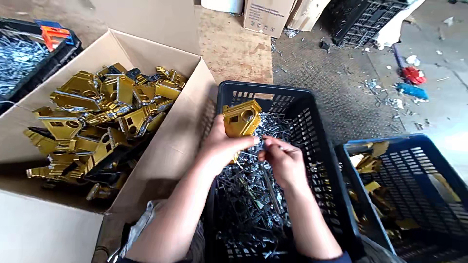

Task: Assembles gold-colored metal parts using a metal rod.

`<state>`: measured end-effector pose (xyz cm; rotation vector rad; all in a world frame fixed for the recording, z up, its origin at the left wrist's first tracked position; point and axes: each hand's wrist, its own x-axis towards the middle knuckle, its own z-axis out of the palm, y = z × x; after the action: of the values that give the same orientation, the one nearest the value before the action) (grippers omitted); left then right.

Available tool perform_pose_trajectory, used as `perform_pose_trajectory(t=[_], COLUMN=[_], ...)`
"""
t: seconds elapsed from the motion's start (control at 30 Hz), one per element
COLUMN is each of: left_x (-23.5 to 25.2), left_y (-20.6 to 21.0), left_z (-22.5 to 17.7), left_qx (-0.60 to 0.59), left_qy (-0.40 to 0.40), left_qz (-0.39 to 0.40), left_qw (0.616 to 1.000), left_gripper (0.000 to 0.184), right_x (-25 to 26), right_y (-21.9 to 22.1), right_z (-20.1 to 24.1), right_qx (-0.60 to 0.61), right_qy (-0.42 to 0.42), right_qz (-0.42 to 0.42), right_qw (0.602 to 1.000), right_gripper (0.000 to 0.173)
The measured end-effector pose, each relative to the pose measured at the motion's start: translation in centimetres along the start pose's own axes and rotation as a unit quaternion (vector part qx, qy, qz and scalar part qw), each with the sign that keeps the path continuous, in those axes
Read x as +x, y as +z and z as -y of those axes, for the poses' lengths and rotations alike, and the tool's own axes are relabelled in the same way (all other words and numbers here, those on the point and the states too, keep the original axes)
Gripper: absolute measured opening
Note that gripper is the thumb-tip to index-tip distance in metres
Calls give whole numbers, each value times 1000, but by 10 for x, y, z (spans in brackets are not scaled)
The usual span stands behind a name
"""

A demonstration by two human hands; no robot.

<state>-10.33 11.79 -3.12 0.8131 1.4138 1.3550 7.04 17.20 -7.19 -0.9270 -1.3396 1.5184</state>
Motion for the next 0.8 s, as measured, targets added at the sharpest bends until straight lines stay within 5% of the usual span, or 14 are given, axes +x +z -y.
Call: perform_pose_trajectory(t=[0.13,0.3,0.47,0.57,0.63,0.7,0.8], left_x=[-19,-40,-57,-59,-58,-58,-59], left_y=[45,78,87,91,88,84,85], left_z=[15,28,48,56,58,59,58], left_qx=[-104,-245,-254,-248,-207,-125,-18], left_qy=[22,-87,-85,-54,-58,-49,-32], left_qz=[137,174,268,324,311,295,296], left_qw=[985,950,925,911,926,946,954], left_gripper=[75,53,68,74,82,99,100], right_x=[-37,-80,-102,-97,-94,-89,-82], right_y=[-20,-62,-75,-76,-80,-87,-91], right_z=[61,76,56,29,18,14,10], right_qx=[153,88,123,-13,-181,-343,-438], right_qy=[-1,-45,-29,-131,-239,-337,-401], right_qz=[0,87,64,24,-4,-33,-41], right_qw=[988,991,990,991,954,876,804], right_gripper=[23,25,27,20,20,34,42])
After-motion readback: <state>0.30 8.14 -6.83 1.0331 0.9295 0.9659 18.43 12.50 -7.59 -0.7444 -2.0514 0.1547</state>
